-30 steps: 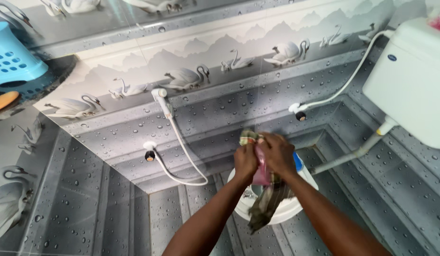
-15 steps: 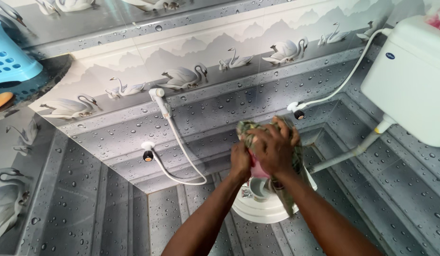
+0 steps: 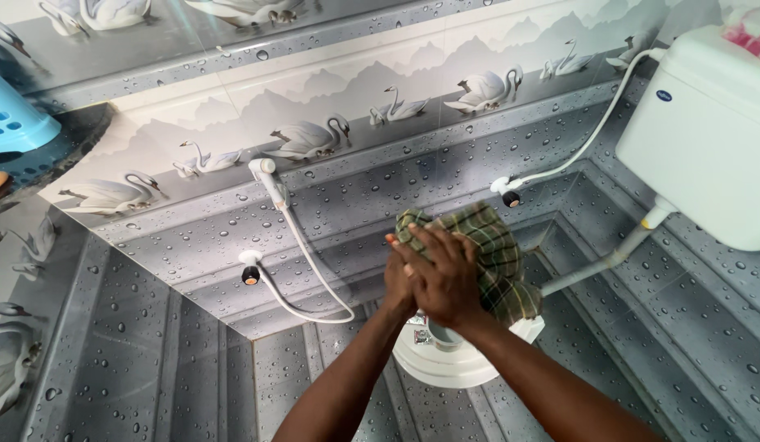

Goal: The person cleans a plastic basket, a soap dish, and a soap case by wiping them with a cloth.

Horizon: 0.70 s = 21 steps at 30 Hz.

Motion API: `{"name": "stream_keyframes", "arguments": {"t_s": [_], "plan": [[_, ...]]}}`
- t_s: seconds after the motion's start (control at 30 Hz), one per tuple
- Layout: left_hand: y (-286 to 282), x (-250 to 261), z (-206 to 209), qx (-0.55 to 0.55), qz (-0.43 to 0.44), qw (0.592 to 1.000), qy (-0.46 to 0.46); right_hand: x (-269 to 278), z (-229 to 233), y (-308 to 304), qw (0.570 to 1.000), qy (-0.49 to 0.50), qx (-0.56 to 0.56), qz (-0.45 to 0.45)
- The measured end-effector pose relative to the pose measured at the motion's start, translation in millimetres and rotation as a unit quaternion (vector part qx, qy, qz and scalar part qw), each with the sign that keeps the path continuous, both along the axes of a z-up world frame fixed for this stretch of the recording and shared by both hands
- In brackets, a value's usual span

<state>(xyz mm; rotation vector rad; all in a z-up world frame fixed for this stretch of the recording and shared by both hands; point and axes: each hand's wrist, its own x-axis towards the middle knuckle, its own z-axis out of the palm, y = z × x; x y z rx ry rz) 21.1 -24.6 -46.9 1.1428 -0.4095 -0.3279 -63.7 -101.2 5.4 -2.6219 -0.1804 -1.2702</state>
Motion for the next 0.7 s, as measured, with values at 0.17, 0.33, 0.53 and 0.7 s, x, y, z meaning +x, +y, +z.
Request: {"name": "stream_keyframes", "arguments": {"t_s": [0.17,0.33,0.53,0.7], "plan": [[-1.3,5.1,-7.3,0.059,-0.011,0.998,0.019,32.1,-18.1,-49.6,0.988,0.008,0.029,-0.155],[1.4,-0.2,-26.5,0.061,-0.016,0.998,0.030,37.6,-60.2,-113.4,0.961,0.095,0.231,-0.118],[5.0,0.0,-37.5,0.053,0.025,0.998,0.012,31.7,-95.5,-156.8,0.909,0.079,0.335,-0.236],[-4.7,17.8,-45.4,-0.056,0.099,0.992,0.061,12.4,-83.5,-158.6,0.872,-0.058,0.465,-0.139]]}}
